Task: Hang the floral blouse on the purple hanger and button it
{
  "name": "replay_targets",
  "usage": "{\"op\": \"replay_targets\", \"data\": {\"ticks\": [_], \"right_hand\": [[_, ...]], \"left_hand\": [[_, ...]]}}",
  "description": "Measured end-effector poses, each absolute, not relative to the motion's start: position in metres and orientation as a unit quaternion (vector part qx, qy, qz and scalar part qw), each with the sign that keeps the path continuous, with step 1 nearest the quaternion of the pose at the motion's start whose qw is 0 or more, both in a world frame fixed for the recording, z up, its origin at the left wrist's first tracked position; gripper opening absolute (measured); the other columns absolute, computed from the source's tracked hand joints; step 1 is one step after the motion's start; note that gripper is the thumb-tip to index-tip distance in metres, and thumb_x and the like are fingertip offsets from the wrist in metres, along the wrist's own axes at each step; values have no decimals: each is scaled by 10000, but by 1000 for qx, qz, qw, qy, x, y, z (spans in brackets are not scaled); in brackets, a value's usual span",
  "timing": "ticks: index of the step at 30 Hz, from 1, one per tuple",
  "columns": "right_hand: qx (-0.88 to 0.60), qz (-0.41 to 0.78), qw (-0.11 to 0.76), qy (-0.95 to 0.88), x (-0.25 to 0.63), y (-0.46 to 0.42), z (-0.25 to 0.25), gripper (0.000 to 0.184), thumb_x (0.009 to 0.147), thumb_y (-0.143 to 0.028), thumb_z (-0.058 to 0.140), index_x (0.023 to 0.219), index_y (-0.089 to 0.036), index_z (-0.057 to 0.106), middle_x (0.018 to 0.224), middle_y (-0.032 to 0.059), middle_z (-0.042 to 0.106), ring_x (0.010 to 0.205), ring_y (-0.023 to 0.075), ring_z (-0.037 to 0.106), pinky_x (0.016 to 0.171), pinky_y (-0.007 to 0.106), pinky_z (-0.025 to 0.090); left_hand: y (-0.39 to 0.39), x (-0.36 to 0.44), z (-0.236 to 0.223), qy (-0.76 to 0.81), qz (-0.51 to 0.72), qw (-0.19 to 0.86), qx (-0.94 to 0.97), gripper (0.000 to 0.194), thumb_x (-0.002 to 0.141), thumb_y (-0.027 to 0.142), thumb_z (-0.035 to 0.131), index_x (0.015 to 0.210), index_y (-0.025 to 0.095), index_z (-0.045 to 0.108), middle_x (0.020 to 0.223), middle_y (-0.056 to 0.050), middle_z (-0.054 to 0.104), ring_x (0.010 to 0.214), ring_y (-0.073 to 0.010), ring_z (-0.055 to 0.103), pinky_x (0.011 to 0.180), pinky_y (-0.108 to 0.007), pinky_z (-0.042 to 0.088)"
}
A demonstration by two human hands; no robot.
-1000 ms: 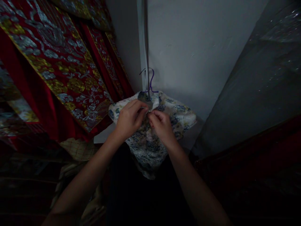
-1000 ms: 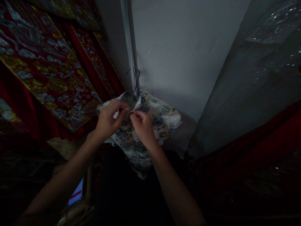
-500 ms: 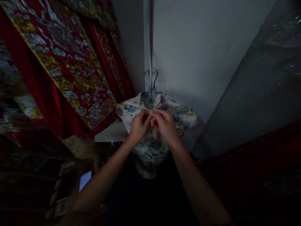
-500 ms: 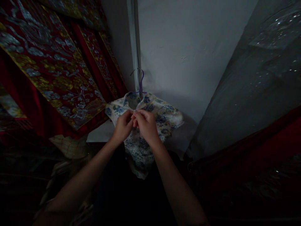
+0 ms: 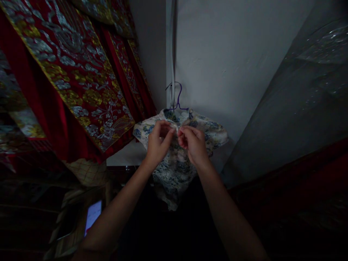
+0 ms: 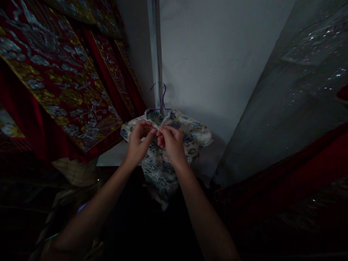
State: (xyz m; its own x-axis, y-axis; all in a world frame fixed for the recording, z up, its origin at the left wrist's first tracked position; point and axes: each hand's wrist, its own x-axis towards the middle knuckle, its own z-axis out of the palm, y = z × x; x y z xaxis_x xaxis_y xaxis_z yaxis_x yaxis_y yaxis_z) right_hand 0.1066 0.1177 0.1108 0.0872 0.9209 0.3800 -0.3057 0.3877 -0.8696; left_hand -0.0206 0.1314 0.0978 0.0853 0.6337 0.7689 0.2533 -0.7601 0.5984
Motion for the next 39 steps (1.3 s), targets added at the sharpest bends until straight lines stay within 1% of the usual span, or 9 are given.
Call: {"op": "replay_targets", "data": {"ticks": [2,7,11,16,19,25,28,32,39], "right_hand": [[-313,449,663,-511,108,115,109,213,750,-350,594,601,-198,584,432,-56,486,370,70,403,376,205,255],[-310,410,665,-542,113,114,104,223,823,-314,569,631,-201,582,471,-56,498,409,75,431,420,207,311],[-297,370,678,-561,112,112,99,256,875,-355,590,667,-206,585,507,-57,495,459,88,452,465,222,350],[-295,266,705,-587,107,103,98,192,843,-373,702,915,-207,637,807,1,657,743,143,609,689,272,491],[-291,238,707,-599,105,103,97,225,840,-358,723,985,-204,648,921,29,695,854,171,642,798,315,509],[-296,249,703,-597,102,108,94,176,920,-360,627,896,-190,667,848,22,696,800,158,638,751,299,491],[-282,322,684,-591,101,108,95,207,908,-384,623,857,-187,661,809,16,688,764,150,627,709,282,484],[-260,398,666,-574,98,107,100,210,872,-395,645,829,-189,650,758,1,658,706,134,595,666,264,473],[-248,360,681,-588,90,102,109,221,875,-373,636,760,-198,565,678,-33,543,602,101,482,567,234,395]], "left_hand": [[132,-25,109,301,613,120,721,320,957,289,579,1261,217,509,951,-24,642,818,-147,628,742,-277,506],[128,-32,133,287,529,-4,799,105,961,256,577,954,196,662,905,-41,602,860,-173,577,790,-314,485],[116,-34,142,282,543,-62,788,102,955,272,586,955,194,651,1098,-88,580,1054,-218,547,896,-357,468],[107,-35,145,300,539,72,784,164,1005,311,504,963,194,609,831,-15,594,744,-147,547,658,-265,425],[106,-38,142,302,547,134,769,174,997,339,523,952,189,600,792,-3,567,697,-132,514,624,-249,398],[104,-38,139,288,558,247,738,162,939,346,617,932,185,606,781,-2,586,690,-121,537,613,-230,425],[102,-38,139,277,564,285,724,185,844,297,727,947,179,628,829,-9,643,662,-111,562,590,-223,451],[101,-40,140,280,573,274,720,175,821,267,744,941,168,664,868,-28,692,698,-121,616,634,-235,499],[95,-50,140,308,576,234,720,160,846,293,734,914,169,659,845,-34,685,735,-140,627,656,-249,499]]}}
